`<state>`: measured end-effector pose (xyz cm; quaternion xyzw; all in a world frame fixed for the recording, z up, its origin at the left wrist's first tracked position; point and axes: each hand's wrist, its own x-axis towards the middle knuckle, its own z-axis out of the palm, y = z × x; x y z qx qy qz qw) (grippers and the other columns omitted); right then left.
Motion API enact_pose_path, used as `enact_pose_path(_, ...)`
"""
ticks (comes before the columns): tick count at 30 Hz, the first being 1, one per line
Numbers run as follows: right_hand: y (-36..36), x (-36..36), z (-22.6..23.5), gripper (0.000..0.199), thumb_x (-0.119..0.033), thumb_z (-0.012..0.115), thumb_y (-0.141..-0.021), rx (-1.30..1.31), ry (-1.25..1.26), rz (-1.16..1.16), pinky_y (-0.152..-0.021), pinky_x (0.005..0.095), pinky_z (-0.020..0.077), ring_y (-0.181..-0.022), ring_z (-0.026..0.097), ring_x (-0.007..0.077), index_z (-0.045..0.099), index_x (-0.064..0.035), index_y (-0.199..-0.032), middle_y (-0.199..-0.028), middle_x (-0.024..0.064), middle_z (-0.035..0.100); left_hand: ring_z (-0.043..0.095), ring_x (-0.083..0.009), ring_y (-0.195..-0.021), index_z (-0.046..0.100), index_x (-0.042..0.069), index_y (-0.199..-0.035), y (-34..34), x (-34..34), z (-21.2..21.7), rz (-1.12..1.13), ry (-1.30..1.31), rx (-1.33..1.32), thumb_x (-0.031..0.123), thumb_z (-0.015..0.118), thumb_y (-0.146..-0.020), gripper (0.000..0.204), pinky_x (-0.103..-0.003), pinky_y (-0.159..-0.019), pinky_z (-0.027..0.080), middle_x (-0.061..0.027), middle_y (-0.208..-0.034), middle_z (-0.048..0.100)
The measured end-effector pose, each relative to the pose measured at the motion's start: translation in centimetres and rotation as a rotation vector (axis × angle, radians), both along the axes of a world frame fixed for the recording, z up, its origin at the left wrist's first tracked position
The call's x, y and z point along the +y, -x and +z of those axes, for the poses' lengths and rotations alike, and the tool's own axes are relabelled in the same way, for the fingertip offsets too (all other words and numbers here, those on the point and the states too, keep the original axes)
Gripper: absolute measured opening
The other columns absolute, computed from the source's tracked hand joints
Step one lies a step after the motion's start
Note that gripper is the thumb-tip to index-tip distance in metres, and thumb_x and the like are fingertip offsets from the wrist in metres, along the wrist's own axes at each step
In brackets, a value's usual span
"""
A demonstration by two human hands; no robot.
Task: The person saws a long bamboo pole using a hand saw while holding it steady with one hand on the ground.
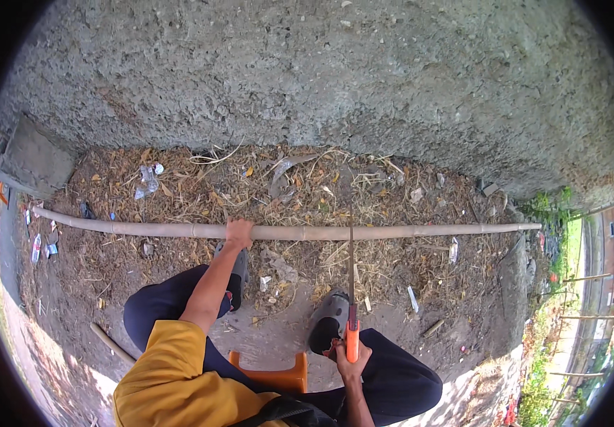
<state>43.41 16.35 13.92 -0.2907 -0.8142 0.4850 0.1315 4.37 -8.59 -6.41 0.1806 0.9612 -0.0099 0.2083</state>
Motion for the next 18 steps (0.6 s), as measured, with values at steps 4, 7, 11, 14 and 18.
enact_pose_path(4, 0.1, -0.8, 0.3, 0.013, -0.005, 0.072, -0.082, -0.021, -0.004, -0.029, -0.051, 0.0267, 0.0481, -0.054, 0.059, 0.0062, 0.063, 0.0033, -0.077, -0.060, 0.0010, 0.060, 0.068, -0.0236, -0.110, 0.069, 0.022, -0.114, -0.2, -0.8, -0.6, -0.027, 0.018, 0.053, 0.028, 0.086, -0.067, 0.051, -0.054, -0.113, 0.034, -0.0057, -0.113, 0.071)
enact_pose_path(7, 0.6, -2.2, 1.7, 0.011, -0.004, 0.071, -0.082, -0.028, 0.106, -0.064, -0.052, 0.0265, 0.0482, -0.053, 0.059, 0.0073, 0.064, 0.0036, -0.079, -0.060, 0.0006, 0.060, 0.066, -0.0234, -0.114, 0.067, 0.020, -0.115, -0.9, -0.7, -0.6, -0.015, -0.007, 0.059, 0.027, 0.087, -0.068, 0.052, -0.056, -0.114, 0.031, -0.0039, -0.116, 0.069)
enact_pose_path(11, -0.6, -2.4, -1.2, 0.010, -0.004, 0.070, -0.082, -0.008, 0.268, -0.059, -0.053, 0.0288, 0.0489, -0.053, 0.061, 0.0103, 0.065, 0.0041, -0.080, -0.059, 0.0032, 0.060, 0.058, -0.0252, -0.127, 0.061, 0.019, -0.128, -0.1, -0.8, 0.4, -0.021, 0.013, 0.014, 0.028, 0.089, -0.066, 0.069, -0.056, -0.115, 0.032, -0.0069, -0.127, 0.065)
enact_pose_path(14, -1.3, -1.7, -3.4, 0.009, -0.003, 0.067, -0.085, -0.045, 0.111, 0.059, -0.048, 0.0305, 0.0560, -0.052, 0.058, 0.0079, 0.065, 0.0053, -0.088, -0.067, 0.0019, 0.062, 0.053, -0.0281, -0.133, 0.053, 0.019, -0.139, 0.4, -0.2, 2.1, -0.003, 0.004, -0.008, 0.025, 0.090, -0.064, 0.084, -0.055, -0.115, 0.034, -0.0096, -0.135, 0.061)
enact_pose_path(18, -0.1, -3.0, -1.8, 0.017, -0.010, 0.071, -0.080, -0.025, 0.161, -0.002, -0.054, 0.0367, 0.0484, -0.052, 0.062, 0.0169, 0.063, 0.0044, -0.079, -0.059, 0.0124, 0.058, 0.055, -0.0315, -0.131, 0.050, 0.015, -0.139, 1.3, -1.2, 6.4, 0.029, -0.022, 0.029, 0.031, 0.087, -0.065, 0.084, -0.056, -0.111, 0.039, -0.0120, -0.136, 0.060)
